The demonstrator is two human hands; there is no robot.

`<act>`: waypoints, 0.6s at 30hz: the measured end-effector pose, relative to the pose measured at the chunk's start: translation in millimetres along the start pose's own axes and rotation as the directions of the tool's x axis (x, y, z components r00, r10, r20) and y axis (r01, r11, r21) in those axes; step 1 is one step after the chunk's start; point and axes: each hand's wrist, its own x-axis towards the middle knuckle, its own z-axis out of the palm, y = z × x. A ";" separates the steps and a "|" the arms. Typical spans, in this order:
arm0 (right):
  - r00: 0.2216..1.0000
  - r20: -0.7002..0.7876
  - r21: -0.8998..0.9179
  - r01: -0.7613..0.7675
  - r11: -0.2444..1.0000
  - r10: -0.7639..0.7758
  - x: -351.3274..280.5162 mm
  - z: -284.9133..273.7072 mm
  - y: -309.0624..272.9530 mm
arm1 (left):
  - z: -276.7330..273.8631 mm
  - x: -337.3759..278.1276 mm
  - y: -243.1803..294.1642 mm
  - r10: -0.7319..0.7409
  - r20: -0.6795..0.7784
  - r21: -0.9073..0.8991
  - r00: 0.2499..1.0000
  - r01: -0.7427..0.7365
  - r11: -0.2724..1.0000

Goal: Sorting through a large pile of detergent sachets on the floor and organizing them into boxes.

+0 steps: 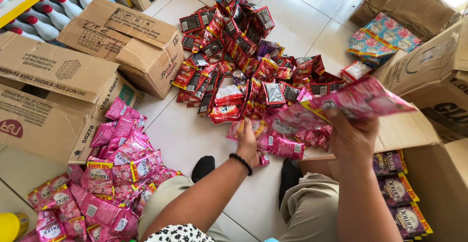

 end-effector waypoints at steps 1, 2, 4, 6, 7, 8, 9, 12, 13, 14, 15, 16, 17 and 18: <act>1.000 0.004 0.000 0.000 1.000 0.000 -3.1 8.8 -15.8 | 1.1 -1.9 -4.9 0.002 0.000 -0.003 1.000 -0.002 1.000; 1.000 0.025 0.028 0.007 1.000 -0.008 -6.1 17.6 -31.5 | 2.2 -3.6 -9.6 -0.058 -0.034 0.019 0.998 0.058 0.998; 0.999 0.050 0.057 0.012 0.998 -0.015 -13.4 24.4 -56.4 | -0.5 4.1 -26.0 -0.114 -0.071 0.036 0.991 0.117 0.993; 0.990 0.016 0.054 0.138 0.989 -0.139 -23.8 17.7 -76.3 | -6.8 22.5 -53.0 -0.275 -0.101 0.027 0.956 0.279 0.960; 0.991 0.021 0.053 0.135 0.989 -0.136 -26.3 3.7 -81.0 | -7.2 20.4 -60.3 -0.277 -0.100 0.021 0.956 0.280 0.960; 0.989 0.065 0.064 0.132 0.989 -0.136 -28.7 -10.2 -85.6 | -7.7 18.3 -67.4 -0.334 -0.010 0.000 0.943 0.334 0.943; 0.984 0.109 0.078 0.130 0.988 -0.138 -31.0 -24.0 -89.3 | -9.0 16.6 -73.6 -0.383 0.080 -0.015 0.920 0.385 0.923; 0.916 0.384 0.220 0.030 0.975 -0.115 -25.0 -59.9 -93.4 | -5.6 54.5 -77.7 -0.112 0.289 -0.143 0.951 0.158 0.977; 0.915 0.387 0.222 0.027 0.975 -0.113 -14.8 -56.9 -94.5 | 2.9 44.0 -53.3 -0.110 0.287 -0.146 0.952 0.157 0.977; 0.844 0.525 0.240 -0.019 0.971 -0.113 -4.5 -54.0 -95.6 | 11.4 33.5 -28.9 0.075 0.201 -0.263 0.977 -0.020 0.964; 0.751 0.650 0.249 -0.065 0.966 -0.117 5.9 -51.4 -97.5 | 21.2 23.4 -4.6 0.249 0.097 -0.360 0.964 -0.200 0.911; 0.750 0.651 0.248 -0.066 0.966 -0.116 6.2 -60.0 -91.0 | 19.1 30.8 7.9 0.249 0.096 -0.362 0.964 -0.199 0.911; 0.714 0.694 0.246 -0.115 0.962 -0.092 5.7 -69.0 -85.4 | 17.2 37.8 19.3 0.304 0.128 -0.392 0.944 -0.233 0.890; 0.675 0.735 0.241 -0.163 0.957 -0.070 5.2 -78.0 -79.8 | 15.2 44.8 30.6 0.357 0.158 -0.422 0.921 -0.264 0.867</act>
